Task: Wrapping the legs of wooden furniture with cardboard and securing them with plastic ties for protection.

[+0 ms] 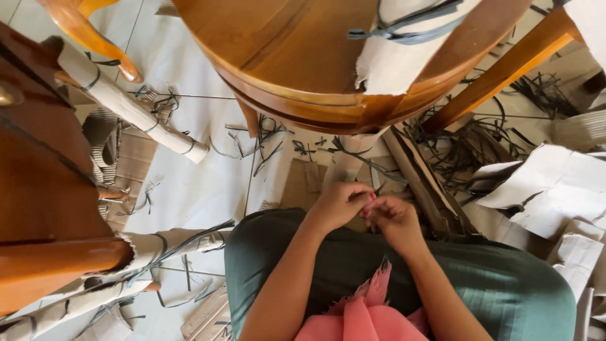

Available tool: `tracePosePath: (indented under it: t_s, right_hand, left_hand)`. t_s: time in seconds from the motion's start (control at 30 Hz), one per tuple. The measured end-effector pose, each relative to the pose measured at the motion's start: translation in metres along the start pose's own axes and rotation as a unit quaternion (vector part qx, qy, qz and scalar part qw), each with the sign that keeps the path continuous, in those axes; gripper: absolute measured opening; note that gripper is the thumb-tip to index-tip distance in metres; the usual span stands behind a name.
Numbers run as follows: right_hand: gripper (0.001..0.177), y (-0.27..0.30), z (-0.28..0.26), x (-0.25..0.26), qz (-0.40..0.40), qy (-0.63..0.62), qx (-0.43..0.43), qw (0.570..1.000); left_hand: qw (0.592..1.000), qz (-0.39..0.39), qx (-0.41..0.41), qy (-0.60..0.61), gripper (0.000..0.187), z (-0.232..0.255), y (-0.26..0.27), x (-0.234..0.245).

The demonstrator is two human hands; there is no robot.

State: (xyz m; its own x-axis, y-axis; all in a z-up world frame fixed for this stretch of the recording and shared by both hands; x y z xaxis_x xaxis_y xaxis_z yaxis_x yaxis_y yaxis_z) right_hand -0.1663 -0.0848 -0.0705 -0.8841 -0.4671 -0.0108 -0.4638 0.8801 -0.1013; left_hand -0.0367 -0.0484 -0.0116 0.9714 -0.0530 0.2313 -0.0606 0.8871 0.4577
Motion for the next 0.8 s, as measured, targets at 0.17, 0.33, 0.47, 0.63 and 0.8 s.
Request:
tracePosePath:
  t_s: [0.17, 0.33, 0.47, 0.63, 0.8]
  right_hand:
    - [0.019, 0.013, -0.029, -0.008, 0.043, -0.07, -0.019, 0.996]
    - [0.015, 0.012, -0.023, 0.004, 0.04, 0.002, -0.028, 0.999]
    - [0.01, 0.01, -0.016, 0.026, 0.034, 0.138, -0.025, 0.99]
    - [0.012, 0.001, -0.041, 0.05, 0.018, 0.216, -0.074, 0.973]
    - [0.022, 0.003, -0.039, 0.101, -0.02, 0.44, -0.164, 0.883]
  left_hand:
    - [0.997, 0.065, -0.031, 0.003, 0.02, 0.006, 0.007, 0.02]
    - [0.983, 0.087, -0.04, 0.157, 0.02, -0.012, 0.005, 0.055]
    - [0.963, 0.156, -0.003, 0.221, 0.017, -0.054, -0.017, 0.083]
    - [0.978, 0.184, 0.058, 0.084, 0.023, -0.046, -0.013, 0.086]
    - [0.95, 0.209, 0.214, -0.086, 0.037, -0.095, -0.019, 0.102]
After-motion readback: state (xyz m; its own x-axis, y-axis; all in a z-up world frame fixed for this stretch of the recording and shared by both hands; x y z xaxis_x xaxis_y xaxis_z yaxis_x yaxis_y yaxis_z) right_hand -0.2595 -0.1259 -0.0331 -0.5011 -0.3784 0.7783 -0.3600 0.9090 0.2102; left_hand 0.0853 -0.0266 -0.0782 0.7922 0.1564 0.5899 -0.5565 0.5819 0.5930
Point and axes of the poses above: each hand's wrist, its own y-axis away from the middle knuckle, its own x-axis out of the back of the hand, z = x × y, the point moved 10 cm from there along -y, towards the middle knuckle, and after that the axes turned 12 degrees about x, right-handed, at the moved point
